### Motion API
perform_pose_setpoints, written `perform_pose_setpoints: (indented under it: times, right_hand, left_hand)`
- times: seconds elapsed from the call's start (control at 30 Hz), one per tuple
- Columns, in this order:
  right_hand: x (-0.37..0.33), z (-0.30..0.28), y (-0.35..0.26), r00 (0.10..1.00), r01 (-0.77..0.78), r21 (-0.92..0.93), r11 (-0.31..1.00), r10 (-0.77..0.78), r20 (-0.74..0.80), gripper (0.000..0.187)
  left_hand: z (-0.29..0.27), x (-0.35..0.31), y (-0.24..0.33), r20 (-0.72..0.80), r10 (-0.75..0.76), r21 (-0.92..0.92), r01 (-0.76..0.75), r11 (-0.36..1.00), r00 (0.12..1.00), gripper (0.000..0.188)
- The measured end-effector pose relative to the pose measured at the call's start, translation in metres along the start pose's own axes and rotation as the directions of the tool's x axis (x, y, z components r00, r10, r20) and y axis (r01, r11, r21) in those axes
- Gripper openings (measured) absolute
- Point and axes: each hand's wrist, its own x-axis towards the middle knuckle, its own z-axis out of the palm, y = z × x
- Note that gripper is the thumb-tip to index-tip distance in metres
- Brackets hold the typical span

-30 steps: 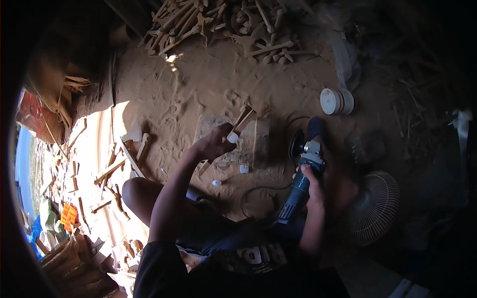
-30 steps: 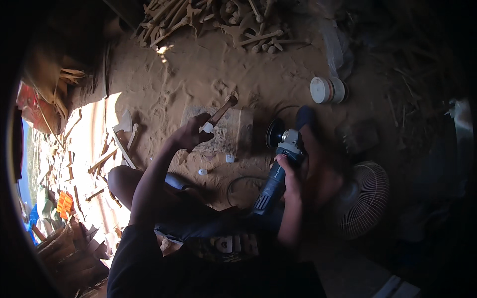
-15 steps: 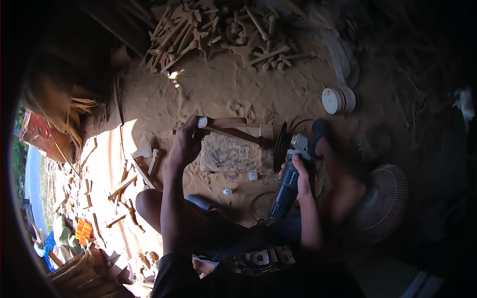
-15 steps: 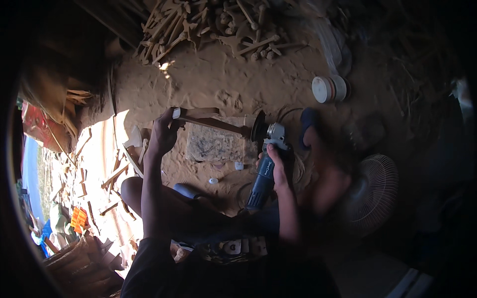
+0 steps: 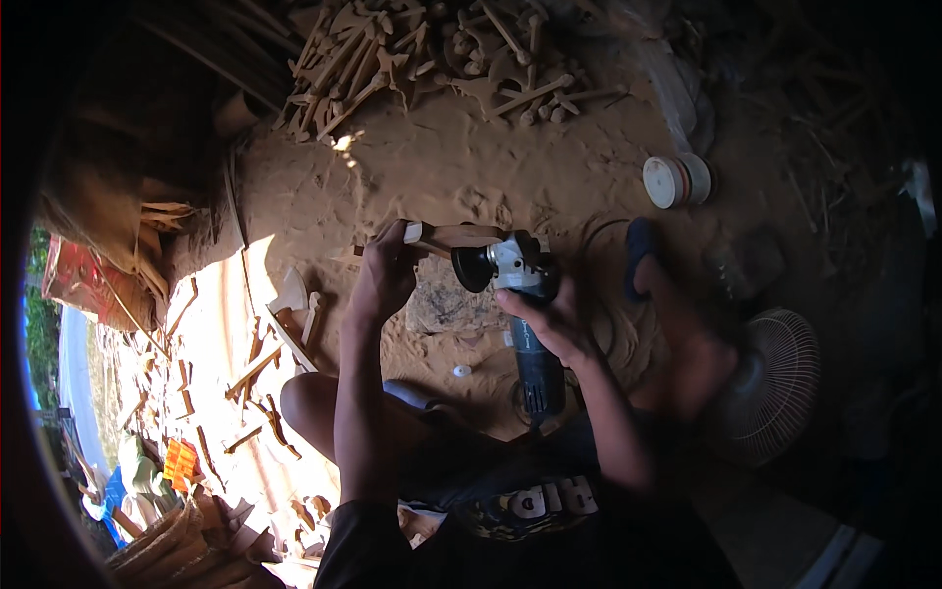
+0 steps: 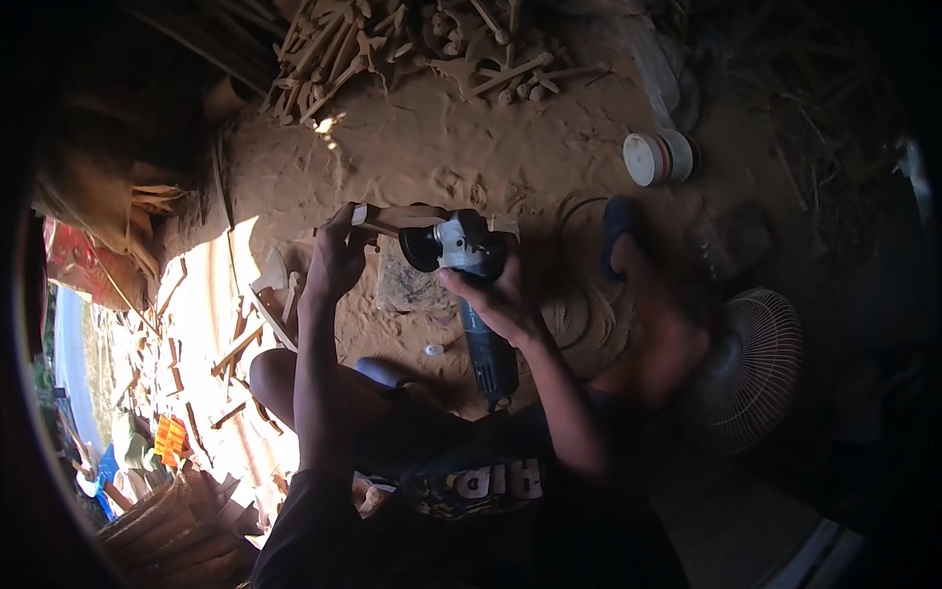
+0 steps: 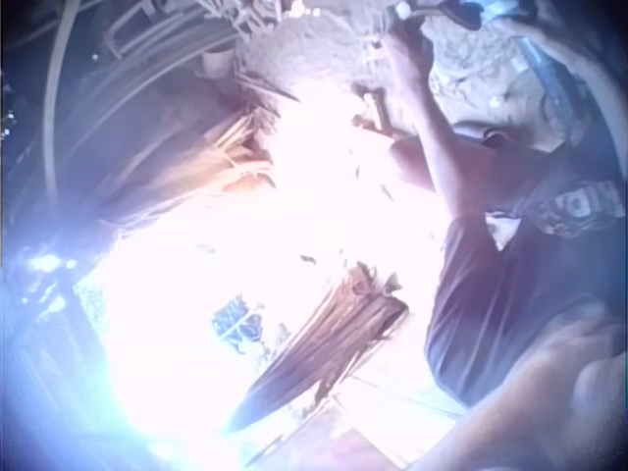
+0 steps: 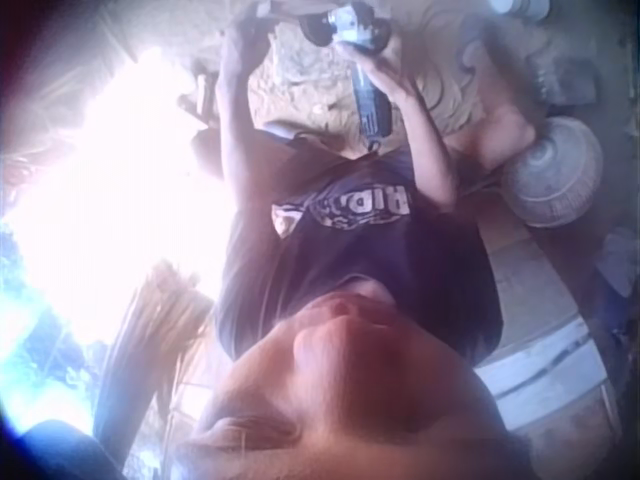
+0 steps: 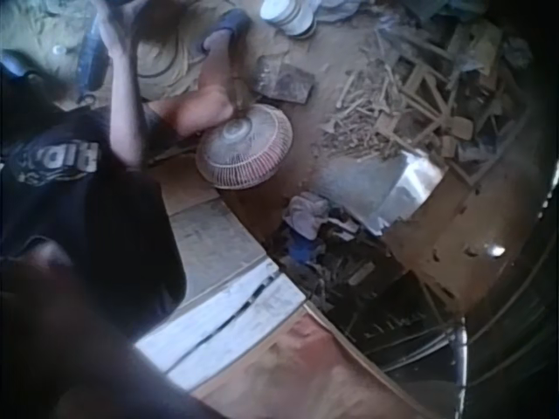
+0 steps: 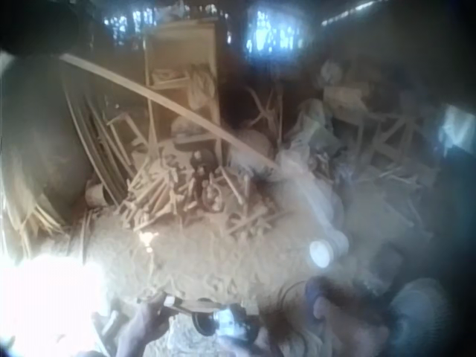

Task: The person shapes a wooden axe handle using an angle grinder. They rotate the wood by hand to grind various edges and sections, bracing the piece against a wooden block while seated on the ground.

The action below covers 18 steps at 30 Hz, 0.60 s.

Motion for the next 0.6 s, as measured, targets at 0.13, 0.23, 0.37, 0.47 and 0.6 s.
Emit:
perform_pose_setpoints:
  times: [0.13, 0.23, 0.37, 0.47, 0.6]
  right_hand:
    - [0.004, 0.003, 0.006, 0.999, 0.036, -0.021, 0.999, -0.036, -0.001, 0.055]
    - [0.003, 0.001, 0.009, 0.998, 0.063, -0.035, 0.997, -0.064, -0.024, 0.059]
    - [0.005, -0.011, 0.025, 0.992, -0.122, 0.036, 0.992, 0.122, 0.022, 0.070]
    - [0.002, -0.025, 0.054, 0.965, -0.229, 0.008, 0.973, 0.228, -0.126, 0.078]
    - [0.000, -0.055, 0.098, 0.910, -0.348, -0.052, 0.936, 0.324, -0.258, 0.089]
  left_hand:
    - [-0.001, 0.001, -0.001, 0.005, -0.016, -0.010, 0.016, 1.000, 1.000, 0.025]
    - [0.003, -0.001, -0.006, -0.029, 0.004, -0.076, -0.006, 0.997, 1.000, 0.024]
    - [0.000, -0.002, -0.016, -0.019, -0.013, -0.090, 0.011, 0.996, 1.000, 0.021]
    - [-0.001, -0.006, -0.013, -0.015, -0.079, -0.079, 0.077, 0.994, 0.997, 0.021]
    - [-0.002, -0.006, -0.010, -0.013, -0.067, -0.092, 0.065, 0.994, 0.998, 0.020]
